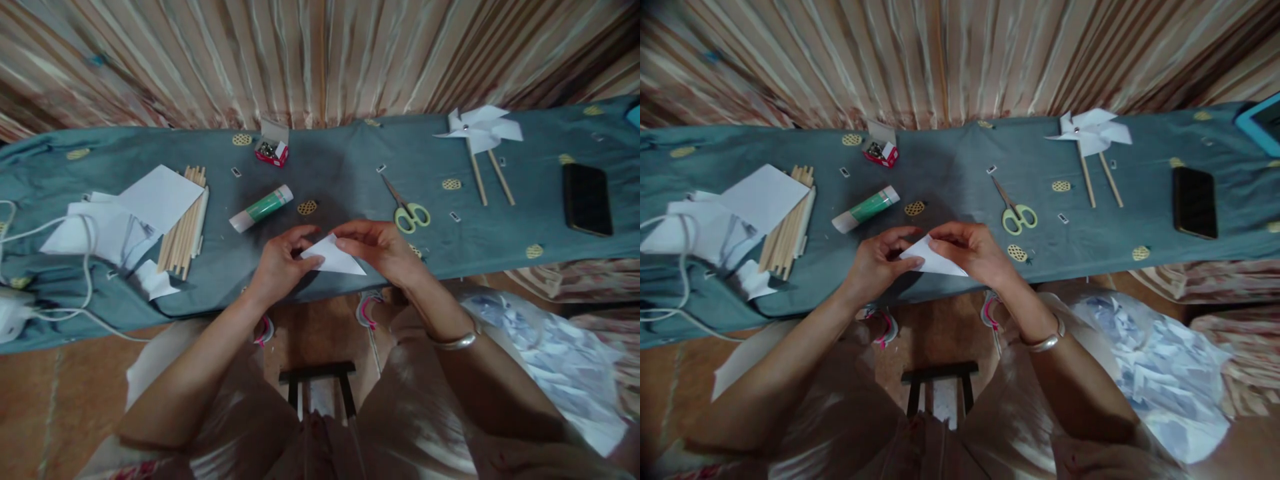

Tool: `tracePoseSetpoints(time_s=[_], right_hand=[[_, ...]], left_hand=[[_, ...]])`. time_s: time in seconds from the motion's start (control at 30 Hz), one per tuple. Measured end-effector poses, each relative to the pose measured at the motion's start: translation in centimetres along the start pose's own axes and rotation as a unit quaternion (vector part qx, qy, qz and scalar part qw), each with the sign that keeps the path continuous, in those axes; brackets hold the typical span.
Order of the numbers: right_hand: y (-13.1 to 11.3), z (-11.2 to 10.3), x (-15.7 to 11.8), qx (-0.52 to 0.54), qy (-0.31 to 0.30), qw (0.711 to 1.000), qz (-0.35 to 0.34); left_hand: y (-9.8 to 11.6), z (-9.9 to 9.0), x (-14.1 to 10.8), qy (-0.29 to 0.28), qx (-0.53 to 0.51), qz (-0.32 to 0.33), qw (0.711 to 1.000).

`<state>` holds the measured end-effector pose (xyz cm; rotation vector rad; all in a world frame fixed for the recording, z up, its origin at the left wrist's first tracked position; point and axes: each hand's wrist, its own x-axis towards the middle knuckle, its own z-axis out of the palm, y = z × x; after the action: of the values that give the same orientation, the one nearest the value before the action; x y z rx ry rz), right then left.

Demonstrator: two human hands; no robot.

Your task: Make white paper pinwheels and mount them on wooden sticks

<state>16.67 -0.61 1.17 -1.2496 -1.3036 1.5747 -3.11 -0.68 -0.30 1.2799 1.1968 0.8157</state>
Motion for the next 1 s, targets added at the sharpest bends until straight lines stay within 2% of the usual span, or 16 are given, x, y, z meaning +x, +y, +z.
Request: tracePoseSetpoints(time_s=[0.07,0.27,0.4,0.67,0.77,0.9,1.0], right_hand=[[0.2,0.2,-0.1,0.026,0.000,0.999,0.019],[0.3,0.5,0.1,0.076,0.048,0.994,0.062],[0.1,0.4,0.1,0.100,0.047,0.992,0.067],[0.5,0.0,-0.1,0.028,0.039,0.998,0.050],[0.9,0.1,0.0,0.000,0.028,0.998,0.049],[1.2,0.4,0.2,-0.037,0.035,0.999,0.017],[1.2,0.7,0.3,-0.031,0.045,0.998,0.017]], left_hand=[[0.0,0.2,0.1,-0.003,-0.001,0.000,1.000],[-0.1,0.4,0.1,-0.019,-0.009,0.001,1.000],[-0.1,0.4,0.0,-0.039,-0.010,0.002,0.999],[-0.3,0.5,-0.1,-0.051,0.009,0.027,0.998],[-0.3,0.5,-0.1,-0.036,0.055,0.072,0.995],[-0.2,0.3,-0.1,-0.028,0.134,0.142,0.980],[-0.1,0.3,-0.3,-0.024,0.122,0.138,0.983]])
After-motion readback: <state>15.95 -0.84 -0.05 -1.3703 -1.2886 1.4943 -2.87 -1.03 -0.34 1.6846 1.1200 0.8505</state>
